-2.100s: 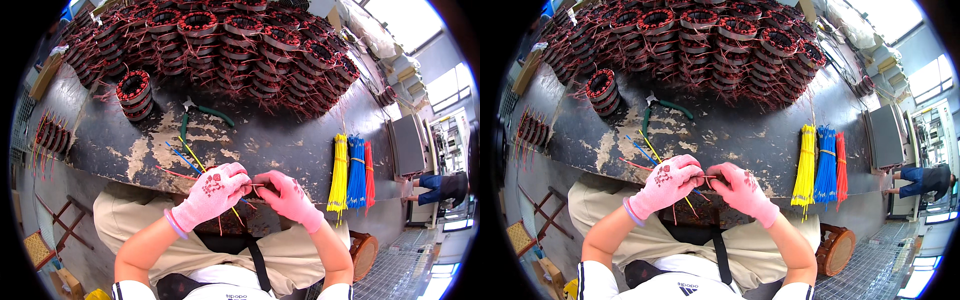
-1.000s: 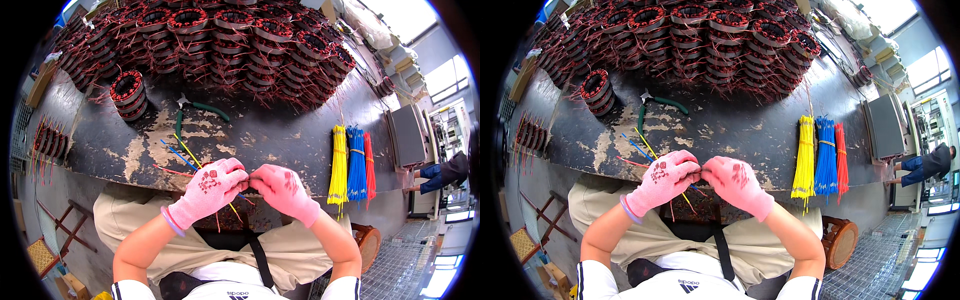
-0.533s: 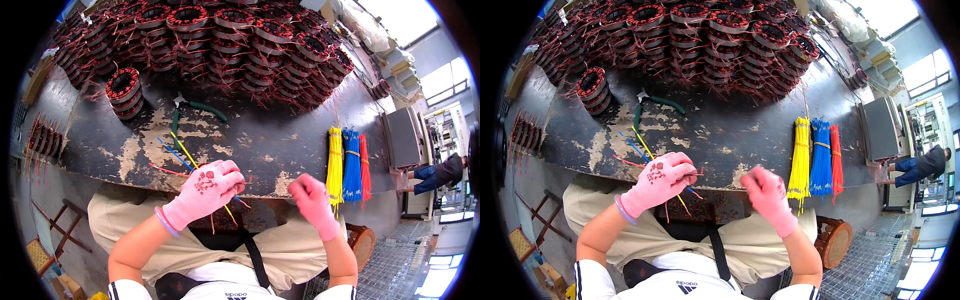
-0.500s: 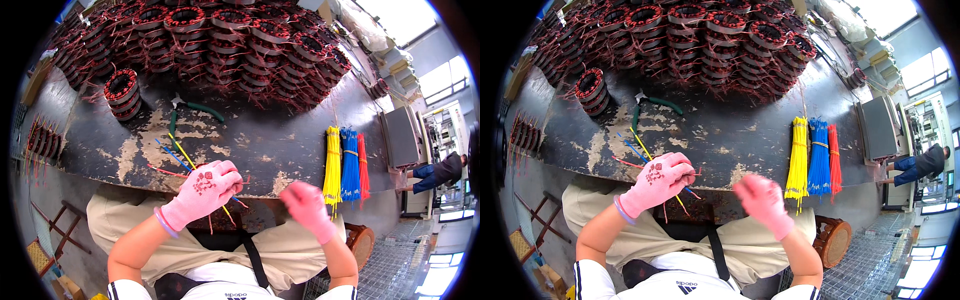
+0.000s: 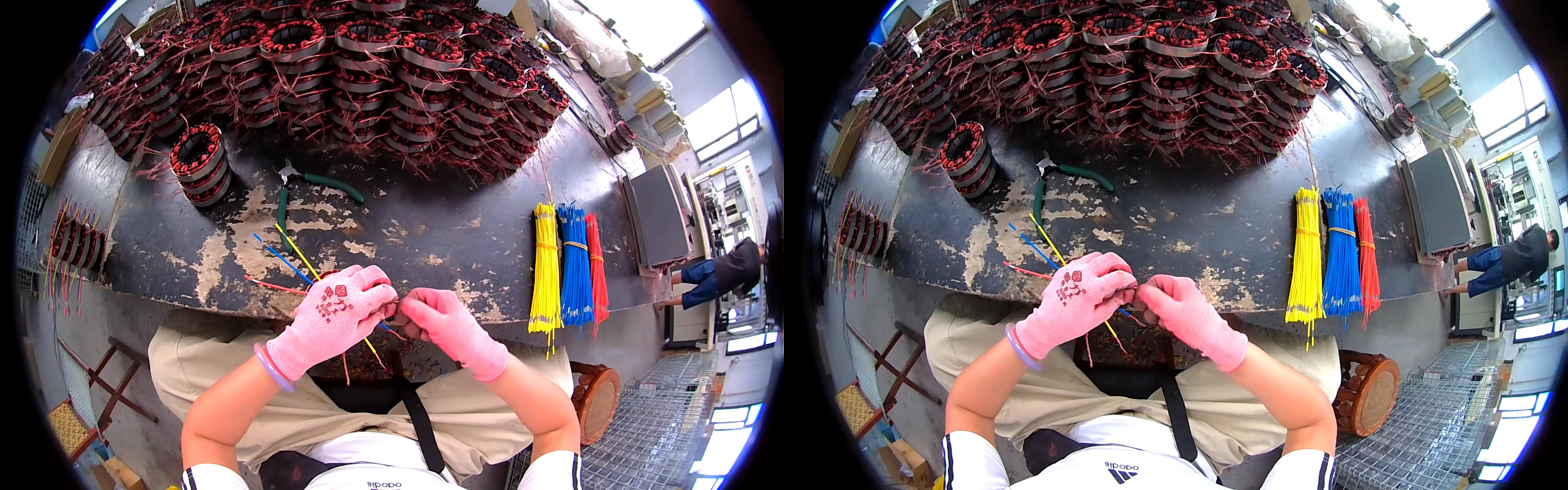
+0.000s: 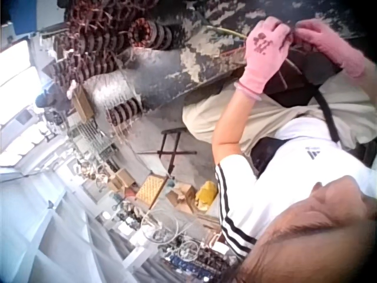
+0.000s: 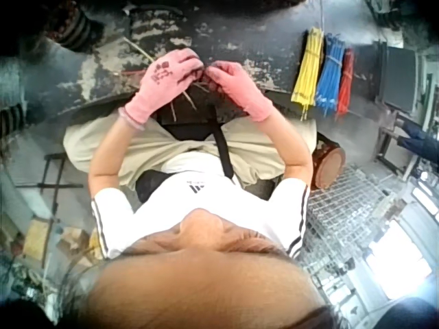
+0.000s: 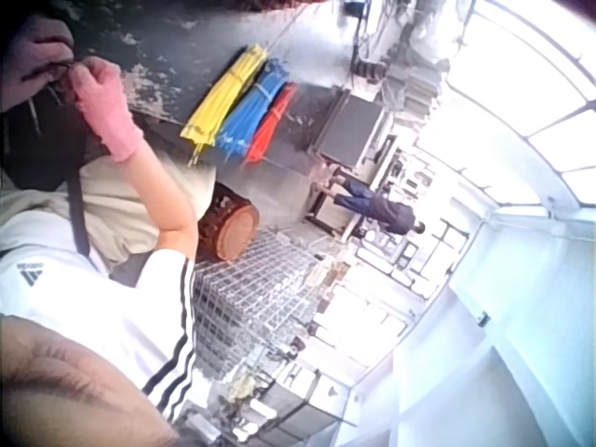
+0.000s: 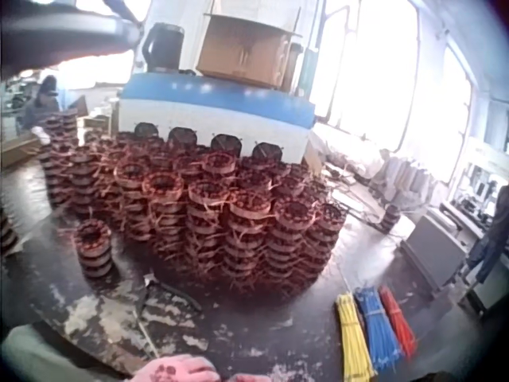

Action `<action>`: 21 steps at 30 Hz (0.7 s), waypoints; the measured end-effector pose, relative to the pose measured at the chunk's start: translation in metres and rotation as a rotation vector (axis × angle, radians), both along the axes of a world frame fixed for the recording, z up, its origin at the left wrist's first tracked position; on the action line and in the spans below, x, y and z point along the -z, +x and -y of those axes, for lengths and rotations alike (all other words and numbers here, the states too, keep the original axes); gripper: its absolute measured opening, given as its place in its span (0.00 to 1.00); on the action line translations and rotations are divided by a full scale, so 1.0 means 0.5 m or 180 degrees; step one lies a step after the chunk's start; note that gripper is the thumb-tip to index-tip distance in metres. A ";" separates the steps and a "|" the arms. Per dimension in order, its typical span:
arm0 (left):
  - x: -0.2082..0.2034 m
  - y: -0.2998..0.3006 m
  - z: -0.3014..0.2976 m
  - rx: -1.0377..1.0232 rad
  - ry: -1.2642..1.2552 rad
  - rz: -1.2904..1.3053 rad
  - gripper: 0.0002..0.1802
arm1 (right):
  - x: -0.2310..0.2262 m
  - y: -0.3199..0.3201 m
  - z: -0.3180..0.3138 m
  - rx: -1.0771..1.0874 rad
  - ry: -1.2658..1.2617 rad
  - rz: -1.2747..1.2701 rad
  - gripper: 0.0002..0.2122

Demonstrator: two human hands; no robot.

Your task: The person secures colored wires to a motor stator using cable ties. They then use pliers to cut off the excess length of the cable ties before setting the component aside.

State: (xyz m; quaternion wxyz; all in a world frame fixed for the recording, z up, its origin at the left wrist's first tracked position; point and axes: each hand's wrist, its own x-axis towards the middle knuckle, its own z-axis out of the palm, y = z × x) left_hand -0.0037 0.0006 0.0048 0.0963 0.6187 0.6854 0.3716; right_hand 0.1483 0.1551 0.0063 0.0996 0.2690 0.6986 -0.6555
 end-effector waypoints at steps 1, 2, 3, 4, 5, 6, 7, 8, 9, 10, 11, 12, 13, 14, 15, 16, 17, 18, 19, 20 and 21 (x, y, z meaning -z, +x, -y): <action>0.003 0.000 0.002 -0.0012 0.0011 0.0021 0.07 | -0.012 0.000 0.000 0.0117 -0.0453 0.0024 0.09; 0.007 0.002 0.004 -0.0022 0.0023 0.0042 0.07 | -0.022 0.000 -0.003 0.0236 -0.0904 0.0048 0.09; 0.009 0.002 0.004 -0.0038 0.0038 0.0063 0.08 | -0.031 0.000 -0.020 -0.0244 -0.0354 0.0355 0.08; 0.007 0.001 0.003 -0.0057 0.0030 0.0069 0.08 | -0.029 0.003 -0.023 -0.0512 0.0977 -0.0167 0.09; 0.003 0.001 0.002 -0.0077 0.0021 0.0076 0.08 | -0.024 0.008 -0.023 -0.0771 0.2306 -0.0701 0.09; 0.002 0.002 0.001 -0.0077 0.0003 0.0086 0.08 | -0.025 0.011 -0.019 -0.1002 0.3626 -0.1231 0.10; 0.004 0.003 0.002 -0.0077 0.0015 0.0085 0.08 | -0.030 0.007 -0.013 -0.1010 0.3950 -0.1259 0.13; 0.007 0.004 0.003 -0.0079 0.0027 0.0083 0.08 | -0.030 0.006 -0.011 -0.1102 0.4063 -0.1334 0.13; 0.007 0.002 0.003 -0.0090 0.0044 0.0067 0.08 | -0.030 0.004 -0.011 -0.1194 0.4181 -0.1426 0.13; 0.006 0.001 0.002 -0.0061 0.0041 0.0082 0.08 | -0.030 0.001 -0.011 -0.1288 0.4298 -0.1519 0.13; 0.005 0.001 0.000 -0.0034 0.0038 0.0097 0.08 | -0.020 0.000 -0.016 -0.1253 0.4199 -0.1600 0.09; 0.004 0.000 0.000 -0.0010 0.0031 0.0112 0.08 | -0.021 -0.004 -0.017 -0.0738 0.2629 -0.1008 0.08; 0.004 0.000 0.000 -0.0018 0.0036 0.0082 0.08 | -0.023 -0.009 -0.017 -0.0233 0.1058 -0.0413 0.07; 0.005 -0.001 0.001 -0.0024 0.0042 0.0053 0.08 | -0.023 -0.013 -0.015 0.0264 -0.0515 0.0186 0.07; 0.005 -0.003 -0.001 -0.0029 0.0060 0.0023 0.08 | -0.020 -0.018 -0.008 0.0470 -0.0952 0.0003 0.11; 0.006 -0.003 -0.001 -0.0023 0.0061 0.0051 0.08 | -0.025 -0.019 -0.009 0.0333 -0.0486 0.0087 0.09; 0.006 -0.004 -0.001 -0.0017 0.0061 0.0078 0.08 | -0.035 -0.019 -0.010 0.0197 -0.0019 0.0169 0.08; 0.008 -0.003 0.002 -0.0024 0.0051 0.0116 0.08 | -0.040 -0.020 -0.012 0.0047 0.0438 0.0261 0.07; 0.008 -0.003 0.003 -0.0057 0.0054 0.0120 0.08 | -0.035 -0.012 -0.012 -0.0072 0.1590 -0.0424 0.07; 0.009 -0.002 0.003 -0.0091 0.0057 0.0123 0.08 | -0.026 0.001 -0.010 -0.0192 0.2732 -0.1128 0.08; 0.009 0.002 0.001 -0.0097 0.0055 0.0131 0.08 | -0.023 0.010 -0.007 -0.0289 0.3865 -0.1829 0.10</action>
